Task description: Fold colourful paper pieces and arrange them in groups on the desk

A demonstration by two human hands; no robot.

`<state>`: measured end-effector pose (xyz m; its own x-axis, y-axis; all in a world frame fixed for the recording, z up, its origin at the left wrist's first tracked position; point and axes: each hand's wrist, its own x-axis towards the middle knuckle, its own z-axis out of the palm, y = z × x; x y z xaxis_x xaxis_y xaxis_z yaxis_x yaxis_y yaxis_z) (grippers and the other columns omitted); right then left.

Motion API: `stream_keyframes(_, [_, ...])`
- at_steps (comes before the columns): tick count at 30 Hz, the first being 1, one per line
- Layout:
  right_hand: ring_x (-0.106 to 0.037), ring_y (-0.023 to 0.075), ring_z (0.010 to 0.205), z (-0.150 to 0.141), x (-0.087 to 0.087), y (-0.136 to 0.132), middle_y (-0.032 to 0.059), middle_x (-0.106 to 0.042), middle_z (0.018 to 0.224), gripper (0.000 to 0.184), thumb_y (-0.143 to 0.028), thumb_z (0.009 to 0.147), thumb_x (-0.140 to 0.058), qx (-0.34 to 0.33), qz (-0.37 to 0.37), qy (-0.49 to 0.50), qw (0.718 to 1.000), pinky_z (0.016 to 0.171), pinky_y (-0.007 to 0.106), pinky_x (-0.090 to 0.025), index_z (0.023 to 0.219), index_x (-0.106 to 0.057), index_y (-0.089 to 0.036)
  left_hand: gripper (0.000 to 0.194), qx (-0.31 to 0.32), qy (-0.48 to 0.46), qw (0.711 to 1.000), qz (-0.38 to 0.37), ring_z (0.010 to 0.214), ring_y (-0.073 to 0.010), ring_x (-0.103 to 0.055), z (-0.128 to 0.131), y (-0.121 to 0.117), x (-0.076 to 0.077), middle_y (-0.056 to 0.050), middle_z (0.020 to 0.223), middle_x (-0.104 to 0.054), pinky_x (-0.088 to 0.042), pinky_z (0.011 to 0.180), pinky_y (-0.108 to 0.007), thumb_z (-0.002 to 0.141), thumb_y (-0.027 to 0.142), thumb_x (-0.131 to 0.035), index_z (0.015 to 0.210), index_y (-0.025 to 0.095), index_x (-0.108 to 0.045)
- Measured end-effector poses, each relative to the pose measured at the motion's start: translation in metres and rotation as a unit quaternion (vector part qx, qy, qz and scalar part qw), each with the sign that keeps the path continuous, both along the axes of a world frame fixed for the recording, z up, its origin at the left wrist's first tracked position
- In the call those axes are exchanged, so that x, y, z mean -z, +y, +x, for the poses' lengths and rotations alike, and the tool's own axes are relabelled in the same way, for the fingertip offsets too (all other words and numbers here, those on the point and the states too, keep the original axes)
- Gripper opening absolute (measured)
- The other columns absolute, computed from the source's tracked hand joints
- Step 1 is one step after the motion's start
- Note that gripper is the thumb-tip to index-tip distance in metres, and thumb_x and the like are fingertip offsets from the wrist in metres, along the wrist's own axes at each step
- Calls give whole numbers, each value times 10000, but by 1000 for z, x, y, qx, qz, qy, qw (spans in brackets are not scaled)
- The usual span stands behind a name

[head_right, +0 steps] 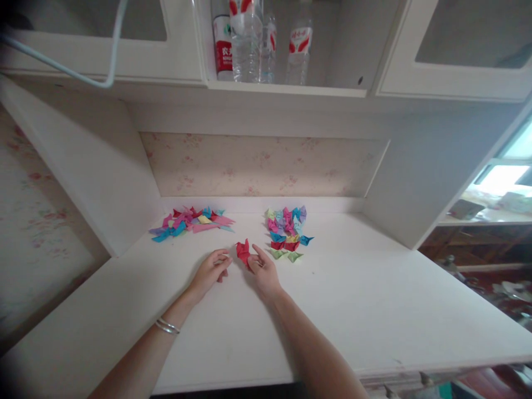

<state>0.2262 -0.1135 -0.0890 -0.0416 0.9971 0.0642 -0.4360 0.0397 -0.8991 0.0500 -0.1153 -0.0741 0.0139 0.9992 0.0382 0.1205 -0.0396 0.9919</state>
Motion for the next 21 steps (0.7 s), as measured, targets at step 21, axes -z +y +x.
stream_keyframes(21, [-495,107,611,-3,-9,-9,-23,-619,670,515,-323,660,-791,-149,24,-45,987,640,267,-333,1134,-643,-184,463,26,34,999,25,599,-118,-587,2,-3,2,-51,833,-692,-404,449,-189,733,302,-634,1173,159,-626])
